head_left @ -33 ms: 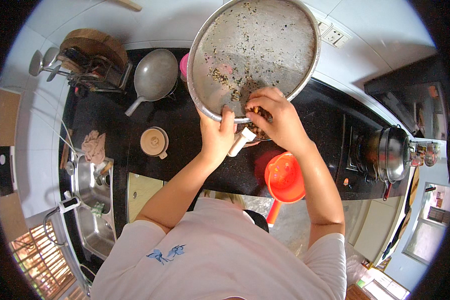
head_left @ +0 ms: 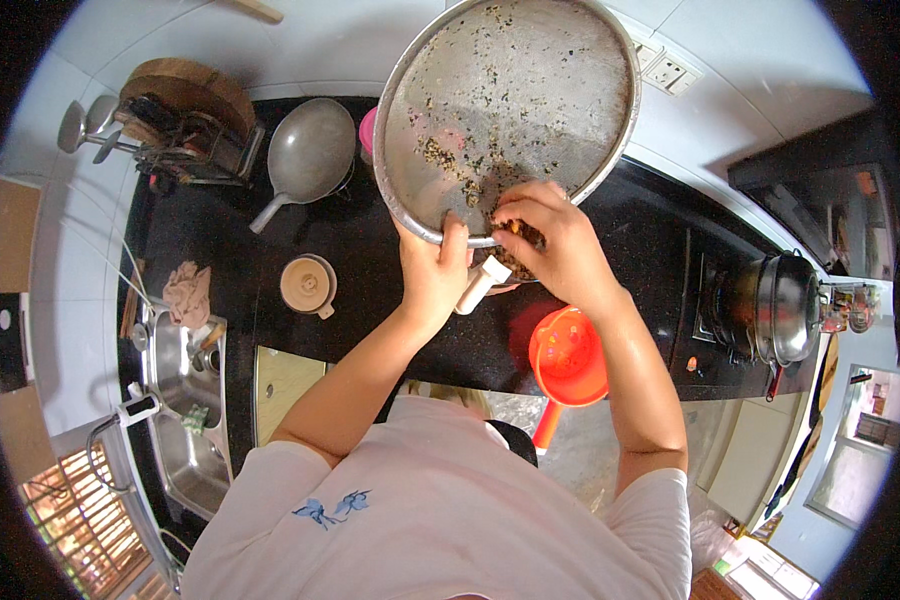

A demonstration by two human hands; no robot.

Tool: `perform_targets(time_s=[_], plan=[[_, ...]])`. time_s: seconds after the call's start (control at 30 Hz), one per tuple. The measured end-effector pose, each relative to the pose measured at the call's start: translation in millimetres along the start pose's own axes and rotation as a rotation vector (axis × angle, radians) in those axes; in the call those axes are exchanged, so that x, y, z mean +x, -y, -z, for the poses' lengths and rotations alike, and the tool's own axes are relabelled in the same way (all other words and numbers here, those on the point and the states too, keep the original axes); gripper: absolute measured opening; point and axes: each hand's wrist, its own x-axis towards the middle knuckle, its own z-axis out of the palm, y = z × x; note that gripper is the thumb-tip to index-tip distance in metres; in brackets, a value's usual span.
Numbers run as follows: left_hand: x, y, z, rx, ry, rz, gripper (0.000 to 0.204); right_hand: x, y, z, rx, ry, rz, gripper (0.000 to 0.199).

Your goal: The person washes peanuts in a metal sieve under running water in a kitchen sink. They then transfer the peanuts into a red plastic funnel, rinse the funnel, and pour the peanuts into a blender jar. The person repeats the rinsing and pouring process to ensure all peanuts are transferred.

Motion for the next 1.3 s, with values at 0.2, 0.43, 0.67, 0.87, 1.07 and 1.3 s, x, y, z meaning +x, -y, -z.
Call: perform_targets(time_s=[0.2, 0.43, 0.67, 0.87, 1.07, 1.3], plan=[[-0.8, -5.2, -0.5, -0.019, 0.009, 0.024, 0.048, -8.3, 4.4, 10.8, 0.052, -0.077, -0.019, 0.016], [1.2, -4.9, -0.2, -0.028, 0.022, 0.012, 0.063, 4.2, -7.8, 5.1, -0.214, -0.264, -0.178, 0.015], [-0.1, -7.1, -1.1, -0.016, 0.017, -0.008, 0.058, 1.2, 14.2, -24.3, -0.196, -0.283, -0.202, 0.029], [0.5, -4.6, -0.1, -0.016, 0.029, 0.026, 0.061, -10.1, 17.0, -31.5, -0.212, -0.312, -0.219, 0.014], [1.6, -7.8, -2.1, -0.072, 0.032, 0.016, 0.055, -32.8, 29.7, -21.4, -0.186, -0.280, -0.290, 0.013], [3.2, -2.9, 2.4, -0.037, 0.038, 0.009, 0.056, 2.1, 8.2, -11.7, -0.305, -0.431, -0.266, 0.014]])
